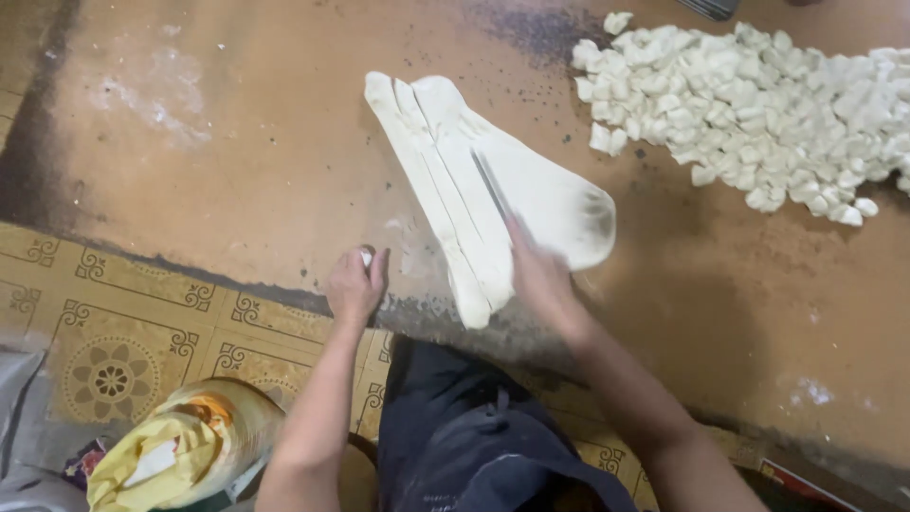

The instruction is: Cutting dough strips into small pieces and rolling them into balls on a floured workbench

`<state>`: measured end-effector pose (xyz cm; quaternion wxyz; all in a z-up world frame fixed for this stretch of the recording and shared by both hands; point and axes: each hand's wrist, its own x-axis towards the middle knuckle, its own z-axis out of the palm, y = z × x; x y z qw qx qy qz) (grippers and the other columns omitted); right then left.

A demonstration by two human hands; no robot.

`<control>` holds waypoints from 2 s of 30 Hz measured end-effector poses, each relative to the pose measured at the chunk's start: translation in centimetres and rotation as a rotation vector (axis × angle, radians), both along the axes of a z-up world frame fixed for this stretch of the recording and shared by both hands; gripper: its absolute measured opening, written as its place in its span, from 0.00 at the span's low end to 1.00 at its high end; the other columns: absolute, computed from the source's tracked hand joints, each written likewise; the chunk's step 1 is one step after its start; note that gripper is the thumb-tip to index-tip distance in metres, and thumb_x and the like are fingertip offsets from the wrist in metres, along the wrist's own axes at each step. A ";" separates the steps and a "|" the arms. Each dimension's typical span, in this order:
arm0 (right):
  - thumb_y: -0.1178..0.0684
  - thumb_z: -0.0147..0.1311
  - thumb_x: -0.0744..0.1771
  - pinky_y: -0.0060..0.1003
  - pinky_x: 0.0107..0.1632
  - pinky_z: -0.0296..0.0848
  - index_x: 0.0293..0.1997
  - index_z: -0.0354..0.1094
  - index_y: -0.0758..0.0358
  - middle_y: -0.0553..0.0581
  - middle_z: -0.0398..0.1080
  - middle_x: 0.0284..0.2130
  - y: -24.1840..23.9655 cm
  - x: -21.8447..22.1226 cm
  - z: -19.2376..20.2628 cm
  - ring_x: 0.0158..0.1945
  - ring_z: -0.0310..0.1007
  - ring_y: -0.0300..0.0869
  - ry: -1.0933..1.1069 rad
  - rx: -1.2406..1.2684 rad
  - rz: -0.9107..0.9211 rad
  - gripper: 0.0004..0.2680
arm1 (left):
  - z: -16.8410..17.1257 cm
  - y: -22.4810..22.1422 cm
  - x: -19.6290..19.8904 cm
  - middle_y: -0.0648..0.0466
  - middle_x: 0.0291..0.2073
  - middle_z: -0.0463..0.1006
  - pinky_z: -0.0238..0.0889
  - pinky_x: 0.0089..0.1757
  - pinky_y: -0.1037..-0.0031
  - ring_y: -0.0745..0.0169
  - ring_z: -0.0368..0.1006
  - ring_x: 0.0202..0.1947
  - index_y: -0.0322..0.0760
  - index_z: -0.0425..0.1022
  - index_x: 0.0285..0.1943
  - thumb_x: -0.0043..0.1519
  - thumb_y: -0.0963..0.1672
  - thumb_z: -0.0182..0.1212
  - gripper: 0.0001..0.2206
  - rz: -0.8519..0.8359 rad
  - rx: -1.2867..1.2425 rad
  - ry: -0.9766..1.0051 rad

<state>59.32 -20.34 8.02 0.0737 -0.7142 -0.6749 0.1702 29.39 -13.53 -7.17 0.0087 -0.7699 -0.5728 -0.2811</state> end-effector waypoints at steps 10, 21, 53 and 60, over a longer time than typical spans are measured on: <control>0.57 0.40 0.70 0.67 0.48 0.71 0.78 0.27 0.43 0.74 0.74 0.47 21.1 -3.1 -6.6 0.52 0.76 0.64 -0.086 -0.334 0.009 0.28 | 0.0 -0.1 -0.3 0.54 0.22 0.67 0.68 0.30 0.69 0.54 0.74 0.26 0.43 0.68 0.33 0.64 0.52 0.63 0.14 -0.054 -0.050 -0.080; 0.62 0.40 0.66 0.56 0.45 0.74 0.79 0.26 0.41 0.72 0.76 0.35 -21.6 5.5 1.2 0.43 0.79 0.63 -0.110 -0.693 0.077 0.32 | 1.2 -0.9 0.6 0.48 0.22 0.69 0.68 0.31 0.62 0.44 0.74 0.26 0.38 0.67 0.32 0.66 0.51 0.63 0.17 -0.050 0.050 -0.047; 0.57 0.41 0.67 0.45 0.24 0.71 0.78 0.46 0.51 0.68 0.76 0.48 -23.0 10.0 -7.2 0.19 0.73 0.52 -0.070 0.151 -0.016 0.26 | 0.4 -1.0 1.3 0.47 0.23 0.71 0.69 0.32 0.60 0.44 0.75 0.26 0.38 0.69 0.33 0.69 0.53 0.59 0.18 0.093 0.044 0.053; 0.59 0.45 0.68 0.66 0.55 0.68 0.79 0.28 0.43 0.76 0.71 0.50 5.9 4.9 -2.2 0.54 0.74 0.68 0.045 -0.424 -0.133 0.31 | -1.5 -0.2 1.2 0.51 0.23 0.69 0.70 0.32 0.66 0.49 0.75 0.27 0.42 0.67 0.33 0.70 0.55 0.55 0.18 0.135 0.034 0.113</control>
